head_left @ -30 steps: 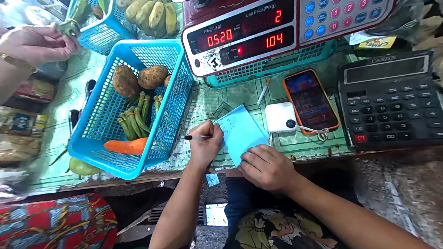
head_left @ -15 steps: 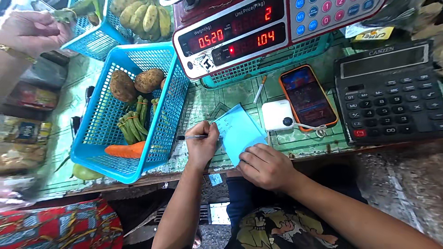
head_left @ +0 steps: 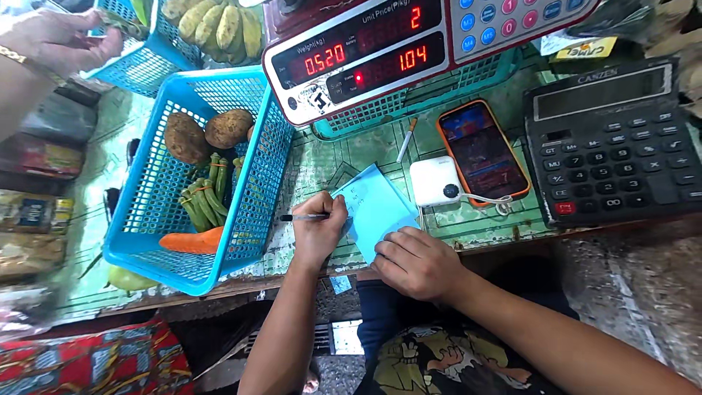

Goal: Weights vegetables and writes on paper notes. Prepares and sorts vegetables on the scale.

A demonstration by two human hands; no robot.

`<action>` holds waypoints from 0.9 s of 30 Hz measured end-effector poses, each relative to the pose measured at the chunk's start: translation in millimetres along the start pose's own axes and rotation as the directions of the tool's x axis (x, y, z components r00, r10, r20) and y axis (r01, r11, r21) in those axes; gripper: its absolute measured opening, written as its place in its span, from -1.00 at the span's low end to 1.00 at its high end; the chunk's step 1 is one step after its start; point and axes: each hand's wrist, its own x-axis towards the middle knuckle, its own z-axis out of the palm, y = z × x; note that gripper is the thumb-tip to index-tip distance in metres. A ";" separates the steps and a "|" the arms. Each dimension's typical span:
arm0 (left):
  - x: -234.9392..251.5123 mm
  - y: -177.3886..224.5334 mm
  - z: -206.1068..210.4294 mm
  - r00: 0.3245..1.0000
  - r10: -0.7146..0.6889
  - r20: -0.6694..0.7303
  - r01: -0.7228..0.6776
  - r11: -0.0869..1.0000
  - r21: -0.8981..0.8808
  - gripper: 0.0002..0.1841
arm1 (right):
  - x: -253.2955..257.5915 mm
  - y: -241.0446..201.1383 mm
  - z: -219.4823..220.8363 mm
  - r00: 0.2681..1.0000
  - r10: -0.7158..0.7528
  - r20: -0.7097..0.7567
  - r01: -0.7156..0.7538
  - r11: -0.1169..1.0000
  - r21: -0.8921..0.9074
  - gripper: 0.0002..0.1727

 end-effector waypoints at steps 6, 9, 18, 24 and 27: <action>1.0 1.4 1.5 1.000 -0.013 -0.006 0.013 1.000 0.015 -0.58 | -0.1 0.0 -0.3 1.000 0.002 0.002 -0.002 1.000 -0.004 -0.80; 0.9 1.7 0.1 1.000 -0.023 -0.001 0.023 1.000 0.016 -0.58 | 0.9 -0.7 0.0 1.000 0.001 0.007 -0.001 1.000 0.008 -0.80; 1.3 0.8 1.6 1.000 -0.022 -0.003 0.022 0.999 0.043 -0.60 | 1.3 0.5 -2.2 1.000 -0.008 0.014 0.008 1.000 0.012 -0.81; 1.3 0.9 1.2 1.000 -0.023 0.006 0.023 0.999 0.045 -0.61 | 1.6 -0.2 -1.4 1.000 -0.007 0.006 0.007 1.000 0.008 -0.81; 2.1 0.7 1.2 1.000 -0.015 0.014 0.015 0.999 0.052 -0.62 | 1.6 0.4 -2.1 1.000 -0.009 0.011 0.009 1.000 0.006 -0.80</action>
